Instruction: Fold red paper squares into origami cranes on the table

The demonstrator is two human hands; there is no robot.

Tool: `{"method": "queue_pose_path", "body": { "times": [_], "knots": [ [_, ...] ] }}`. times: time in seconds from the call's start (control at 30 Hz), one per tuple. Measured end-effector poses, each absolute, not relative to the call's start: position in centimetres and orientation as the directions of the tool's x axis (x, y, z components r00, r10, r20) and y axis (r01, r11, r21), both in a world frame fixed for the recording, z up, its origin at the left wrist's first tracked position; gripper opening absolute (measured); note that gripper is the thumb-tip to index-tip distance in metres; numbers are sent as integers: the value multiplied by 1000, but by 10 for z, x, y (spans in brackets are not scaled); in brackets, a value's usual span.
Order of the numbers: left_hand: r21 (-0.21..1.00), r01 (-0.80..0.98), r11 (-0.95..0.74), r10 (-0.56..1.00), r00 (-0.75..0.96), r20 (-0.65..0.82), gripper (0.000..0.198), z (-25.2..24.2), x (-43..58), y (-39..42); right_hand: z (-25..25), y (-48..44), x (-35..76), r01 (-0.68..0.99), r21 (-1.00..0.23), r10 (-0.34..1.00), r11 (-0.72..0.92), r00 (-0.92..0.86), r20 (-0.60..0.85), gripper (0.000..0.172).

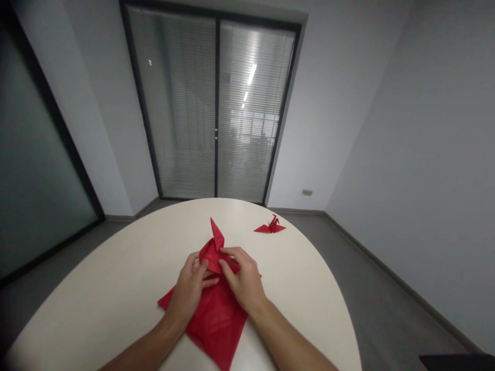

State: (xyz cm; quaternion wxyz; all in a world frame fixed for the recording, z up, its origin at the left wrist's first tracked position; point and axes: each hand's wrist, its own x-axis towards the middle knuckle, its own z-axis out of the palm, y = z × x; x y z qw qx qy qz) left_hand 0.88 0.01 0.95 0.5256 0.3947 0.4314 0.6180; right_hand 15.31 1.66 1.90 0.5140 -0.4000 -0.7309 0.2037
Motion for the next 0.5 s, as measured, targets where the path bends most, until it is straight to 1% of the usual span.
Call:
{"method": "queue_pose_path", "body": {
  "times": [0.07, 0.13, 0.23, 0.33, 0.4, 0.5],
  "knots": [
    [937, -345, -58, 992, -128, 15, 59, 11, 9, 1, 18, 17, 153, 386, -713, 801, 585, -140, 582, 23],
    [932, -362, -13, 995, -101, -25, 62, 13, 9, 2, 16, 18, 155, 399, -704, 801, 587, -157, 578, 24],
    [929, -366, 65, 992, -79, -100, 49, 15, 8, 3, 16, 18, 160, 428, -638, 762, 640, -247, 599, 25],
    [917, -389, 83, 983, -122, -140, 38, 15, 8, 3, 19, 17, 164, 455, -544, 700, 705, -321, 638, 24],
    [917, -393, 61, 983, -137, -124, 35, 14, 9, 3, 21, 16, 165, 466, -520, 684, 716, -316, 658, 23],
    [920, -391, 15, 989, -131, -72, 37, 13, 10, 2, 22, 16, 165, 469, -525, 683, 710, -278, 675, 25]
  ]
}}
